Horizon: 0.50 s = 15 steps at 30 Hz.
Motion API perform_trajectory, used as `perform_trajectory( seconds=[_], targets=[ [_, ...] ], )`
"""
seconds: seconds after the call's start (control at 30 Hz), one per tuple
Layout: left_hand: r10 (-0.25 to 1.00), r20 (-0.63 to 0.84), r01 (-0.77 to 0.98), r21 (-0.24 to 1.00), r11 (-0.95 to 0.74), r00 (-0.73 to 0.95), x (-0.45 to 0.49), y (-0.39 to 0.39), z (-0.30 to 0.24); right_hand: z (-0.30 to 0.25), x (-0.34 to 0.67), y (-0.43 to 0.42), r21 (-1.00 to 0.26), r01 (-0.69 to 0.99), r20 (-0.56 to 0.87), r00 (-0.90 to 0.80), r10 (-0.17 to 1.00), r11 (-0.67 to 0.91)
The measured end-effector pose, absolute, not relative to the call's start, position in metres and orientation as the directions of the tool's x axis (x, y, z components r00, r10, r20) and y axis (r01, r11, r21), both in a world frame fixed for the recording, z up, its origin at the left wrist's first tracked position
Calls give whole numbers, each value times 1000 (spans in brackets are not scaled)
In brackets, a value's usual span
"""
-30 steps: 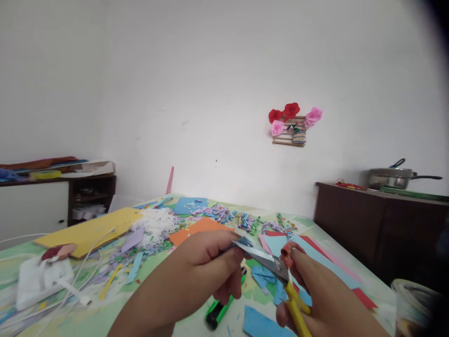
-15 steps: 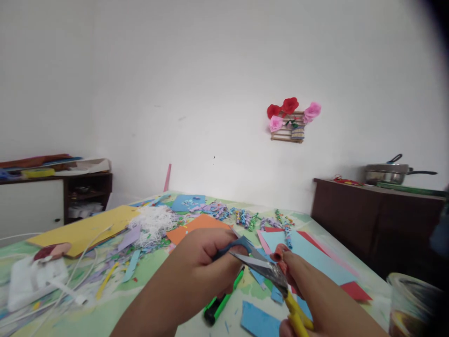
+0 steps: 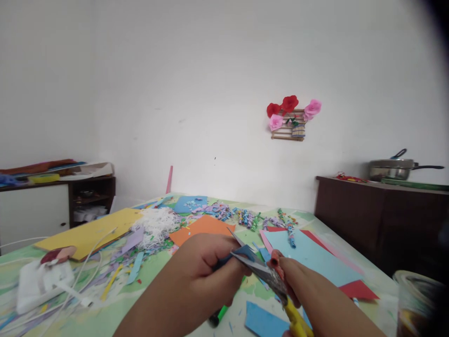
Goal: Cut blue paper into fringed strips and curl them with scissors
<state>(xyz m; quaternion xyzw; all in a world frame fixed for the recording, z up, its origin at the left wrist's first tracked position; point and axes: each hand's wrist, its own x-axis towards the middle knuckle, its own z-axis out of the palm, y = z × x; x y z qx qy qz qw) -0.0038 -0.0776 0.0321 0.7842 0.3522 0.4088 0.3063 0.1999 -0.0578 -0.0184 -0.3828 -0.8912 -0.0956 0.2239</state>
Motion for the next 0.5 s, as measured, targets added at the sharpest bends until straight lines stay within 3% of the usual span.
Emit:
perform_trajectory(
  seconds=[0.27, 0.4, 0.5],
  targets=[
    [774, 456, 303, 736, -606, 439, -6, -80, 32, -25, 203, -50, 199, 647, 485, -718, 500, 736],
    [708, 564, 266, 670, -693, 425, -8, -83, 31, -31, 206, -48, 194, 655, 483, -712, 510, 731],
    [703, 552, 291, 654, -698, 448, -9, -83, 32, -35, 207, -47, 214, 653, 473, -720, 508, 727]
  ],
)
